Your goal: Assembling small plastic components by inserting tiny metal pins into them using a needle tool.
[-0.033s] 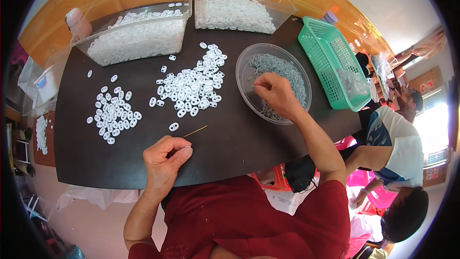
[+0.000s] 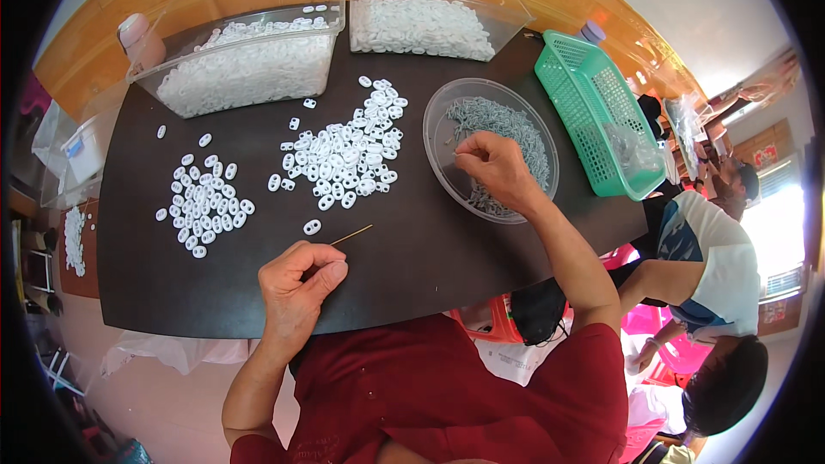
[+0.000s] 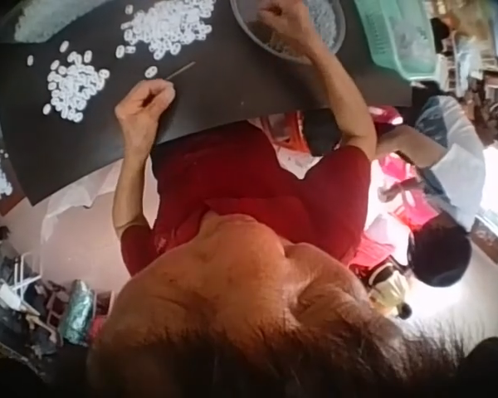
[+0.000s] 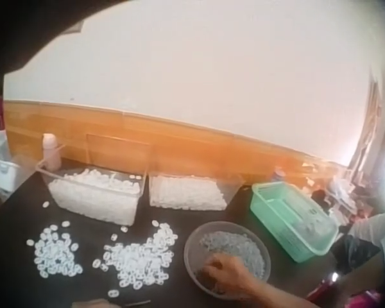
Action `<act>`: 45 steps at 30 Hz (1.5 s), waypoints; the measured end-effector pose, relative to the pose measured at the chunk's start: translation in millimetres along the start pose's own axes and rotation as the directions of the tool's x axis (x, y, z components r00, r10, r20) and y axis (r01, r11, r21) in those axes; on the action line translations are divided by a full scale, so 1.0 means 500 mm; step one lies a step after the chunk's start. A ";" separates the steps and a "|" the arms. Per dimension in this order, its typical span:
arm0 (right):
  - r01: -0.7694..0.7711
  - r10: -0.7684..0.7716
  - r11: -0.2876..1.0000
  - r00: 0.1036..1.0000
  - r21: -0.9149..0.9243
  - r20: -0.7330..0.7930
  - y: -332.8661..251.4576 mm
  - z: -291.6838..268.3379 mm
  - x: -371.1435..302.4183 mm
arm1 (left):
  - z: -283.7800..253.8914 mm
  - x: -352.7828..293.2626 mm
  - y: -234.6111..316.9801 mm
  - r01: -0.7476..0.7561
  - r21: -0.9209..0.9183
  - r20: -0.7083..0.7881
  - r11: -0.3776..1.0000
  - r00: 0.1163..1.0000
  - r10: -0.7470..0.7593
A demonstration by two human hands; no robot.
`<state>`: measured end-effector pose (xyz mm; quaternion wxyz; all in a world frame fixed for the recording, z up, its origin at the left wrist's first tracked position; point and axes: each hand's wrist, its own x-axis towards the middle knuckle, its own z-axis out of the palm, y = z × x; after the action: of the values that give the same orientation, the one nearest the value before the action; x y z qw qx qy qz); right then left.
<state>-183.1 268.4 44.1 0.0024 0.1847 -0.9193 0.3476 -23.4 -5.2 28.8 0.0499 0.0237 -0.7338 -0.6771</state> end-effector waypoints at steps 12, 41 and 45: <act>-0.290 0.138 0.871 0.919 0.397 0.370 -0.141 0.008 -0.031 | 0.071 0.053 0.018 -0.192 0.081 -0.055 0.978 0.979 0.196; 0.381 -0.421 0.854 0.906 0.355 0.038 -0.197 0.182 0.010 | -0.027 0.112 0.001 0.317 -0.398 0.011 0.861 0.940 -0.341; 0.604 -0.613 0.762 0.789 0.234 -0.039 -0.195 0.193 0.020 | -0.039 0.118 0.008 0.397 -0.410 0.053 0.821 0.909 -0.413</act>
<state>-147.2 136.0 34.7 0.0750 0.4784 -0.7621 0.4299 -80.0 -30.5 36.7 -0.0773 0.1808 -0.5513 -0.8108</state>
